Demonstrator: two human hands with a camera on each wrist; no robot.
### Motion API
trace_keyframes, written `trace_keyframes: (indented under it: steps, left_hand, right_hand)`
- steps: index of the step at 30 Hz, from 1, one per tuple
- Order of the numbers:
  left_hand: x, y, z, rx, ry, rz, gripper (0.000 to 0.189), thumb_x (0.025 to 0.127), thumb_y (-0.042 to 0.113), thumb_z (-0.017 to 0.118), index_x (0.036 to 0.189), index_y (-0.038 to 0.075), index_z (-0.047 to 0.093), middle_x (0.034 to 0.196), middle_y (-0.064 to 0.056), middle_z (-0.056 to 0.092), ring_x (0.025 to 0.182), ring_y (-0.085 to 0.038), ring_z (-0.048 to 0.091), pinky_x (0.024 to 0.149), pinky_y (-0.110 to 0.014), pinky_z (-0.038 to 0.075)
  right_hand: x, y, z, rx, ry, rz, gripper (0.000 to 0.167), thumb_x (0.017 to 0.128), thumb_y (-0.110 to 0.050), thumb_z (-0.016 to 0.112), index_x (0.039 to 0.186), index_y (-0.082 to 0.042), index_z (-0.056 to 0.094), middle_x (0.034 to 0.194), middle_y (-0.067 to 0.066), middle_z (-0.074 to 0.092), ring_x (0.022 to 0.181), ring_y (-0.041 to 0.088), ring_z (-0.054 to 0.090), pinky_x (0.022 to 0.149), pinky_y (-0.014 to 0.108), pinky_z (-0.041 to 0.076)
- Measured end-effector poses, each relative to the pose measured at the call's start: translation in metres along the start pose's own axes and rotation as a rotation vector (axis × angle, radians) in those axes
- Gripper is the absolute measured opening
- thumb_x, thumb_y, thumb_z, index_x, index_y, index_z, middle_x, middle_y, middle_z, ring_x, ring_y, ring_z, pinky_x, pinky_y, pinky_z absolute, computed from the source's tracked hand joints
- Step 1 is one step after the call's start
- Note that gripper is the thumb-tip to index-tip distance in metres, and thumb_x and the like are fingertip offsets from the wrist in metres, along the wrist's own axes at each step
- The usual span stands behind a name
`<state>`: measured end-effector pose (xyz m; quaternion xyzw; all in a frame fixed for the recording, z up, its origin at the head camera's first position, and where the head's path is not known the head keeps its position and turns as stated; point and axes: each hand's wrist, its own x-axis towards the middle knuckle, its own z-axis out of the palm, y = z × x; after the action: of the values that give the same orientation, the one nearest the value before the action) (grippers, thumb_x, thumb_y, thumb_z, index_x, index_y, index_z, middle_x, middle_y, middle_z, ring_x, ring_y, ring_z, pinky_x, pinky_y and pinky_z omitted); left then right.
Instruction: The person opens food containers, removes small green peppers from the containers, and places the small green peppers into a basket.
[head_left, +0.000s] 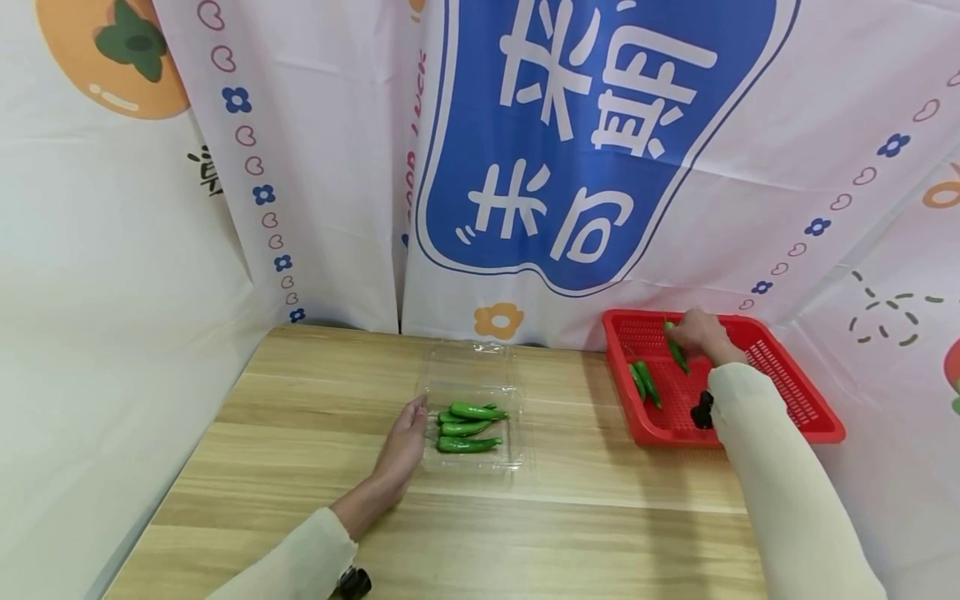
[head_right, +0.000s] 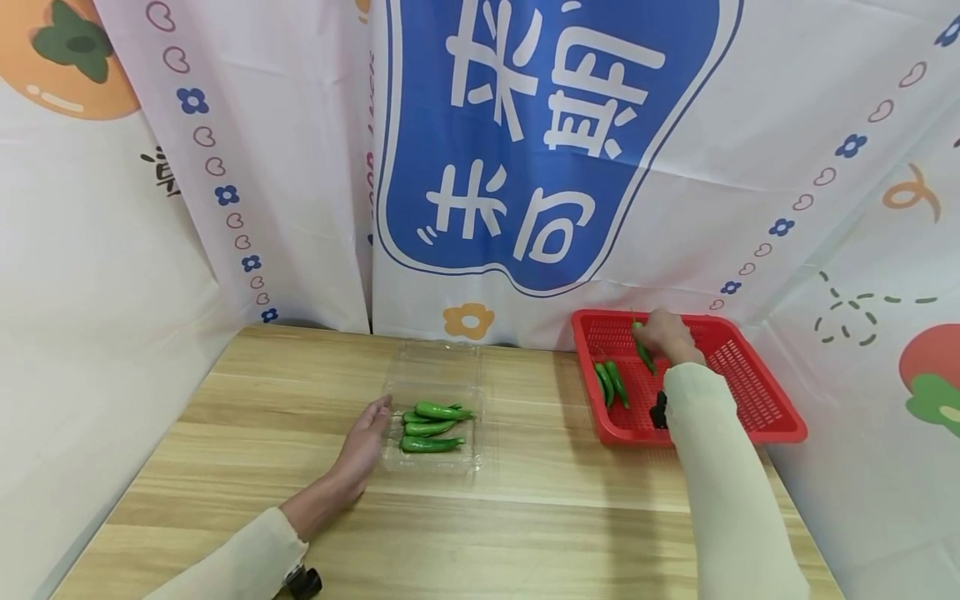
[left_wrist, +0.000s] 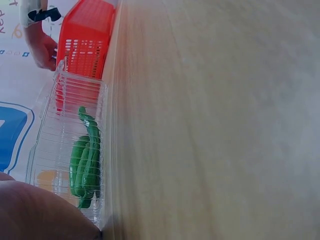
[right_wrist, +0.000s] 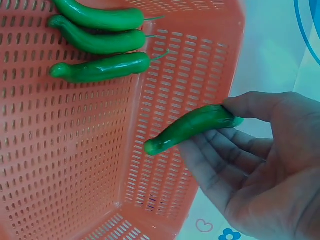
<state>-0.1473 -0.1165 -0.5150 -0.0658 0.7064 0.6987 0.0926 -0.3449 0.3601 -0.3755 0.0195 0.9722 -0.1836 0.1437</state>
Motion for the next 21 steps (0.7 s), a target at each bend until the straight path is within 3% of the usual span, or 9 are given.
trace_keyframes:
  steps: [7,13,21]
  left_hand:
    - [0.000,0.000,0.000,-0.004,0.003,0.005,0.057,0.117,0.030,0.028,0.169,0.008,0.019,0.176,-0.018,0.015,0.161,-0.044,0.013,0.130,-0.062,0.013]
    - [0.000,0.000,0.000,-0.010,0.001,0.009,0.057,0.117,0.029,0.028,0.169,0.007,0.018,0.176,-0.018,0.015,0.161,-0.043,0.013,0.130,-0.062,0.012]
    - [0.000,0.000,0.000,-0.001,0.005,0.008,0.057,0.117,0.029,0.029,0.169,0.008,0.019,0.176,-0.017,0.015,0.161,-0.044,0.013,0.130,-0.062,0.013]
  right_hand:
    - [0.003,0.003,0.008,0.104,-0.088,0.058,0.031,0.105,-0.022,0.057,0.092,0.005,0.065,0.076,0.012,0.069,0.069,0.024,0.071,0.070,0.037,0.066]
    - [0.001,0.005,0.010,0.161,-0.152,0.106,0.031,0.104,-0.020,0.063,0.111,0.010,0.068,0.089,0.015,0.073,0.078,0.028,0.072,0.084,0.044,0.067]
    - [0.001,0.007,0.017,0.145,-0.169,0.109,0.025,0.102,-0.018,0.063,0.100,0.007,0.068,0.084,0.016,0.070,0.074,0.026,0.071,0.075,0.041,0.067]
